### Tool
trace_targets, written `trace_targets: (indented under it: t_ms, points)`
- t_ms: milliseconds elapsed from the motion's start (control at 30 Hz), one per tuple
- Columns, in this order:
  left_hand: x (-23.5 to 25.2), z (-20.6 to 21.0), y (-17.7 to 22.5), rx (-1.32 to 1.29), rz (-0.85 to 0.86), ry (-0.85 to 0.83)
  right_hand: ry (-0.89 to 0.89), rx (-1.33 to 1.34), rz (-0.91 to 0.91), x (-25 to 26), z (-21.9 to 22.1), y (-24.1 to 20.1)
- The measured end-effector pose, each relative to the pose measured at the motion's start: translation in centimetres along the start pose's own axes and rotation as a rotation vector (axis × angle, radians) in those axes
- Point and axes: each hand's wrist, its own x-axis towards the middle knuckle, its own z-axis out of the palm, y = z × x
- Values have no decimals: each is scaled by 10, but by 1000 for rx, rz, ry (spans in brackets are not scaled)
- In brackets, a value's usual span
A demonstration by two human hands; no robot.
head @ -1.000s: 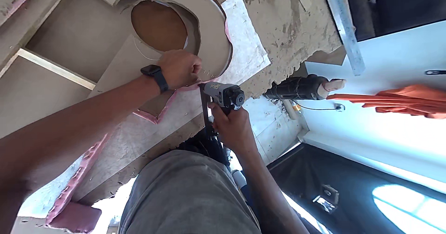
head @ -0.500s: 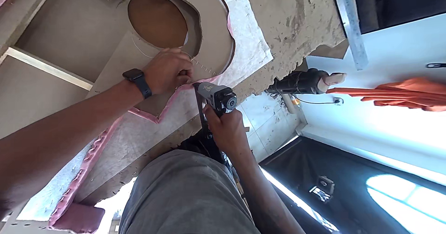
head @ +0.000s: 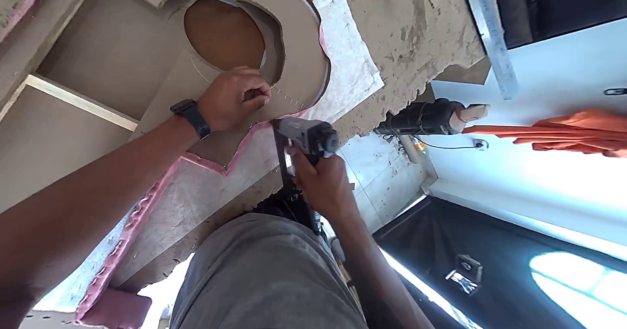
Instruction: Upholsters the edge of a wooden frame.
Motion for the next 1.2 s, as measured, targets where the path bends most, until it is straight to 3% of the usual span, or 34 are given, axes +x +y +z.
trace_targets:
  t_ms: [200,467,700,867,1200]
  points:
    - [-8,5,9,36,-65,76,76,116,20,1,-87,47]
    - [-6,63,69,354,-301,55,10,131,25,69,-167,126]
    - [53,121,98,518,-484,110,-133,152,-71,167,-210,169]
    - [87,135,107,511,-546,165,-265,226,-100,226,-229,185]
    - [86,148,106,321,-605,427,-423,338,-65,257,-239,197]
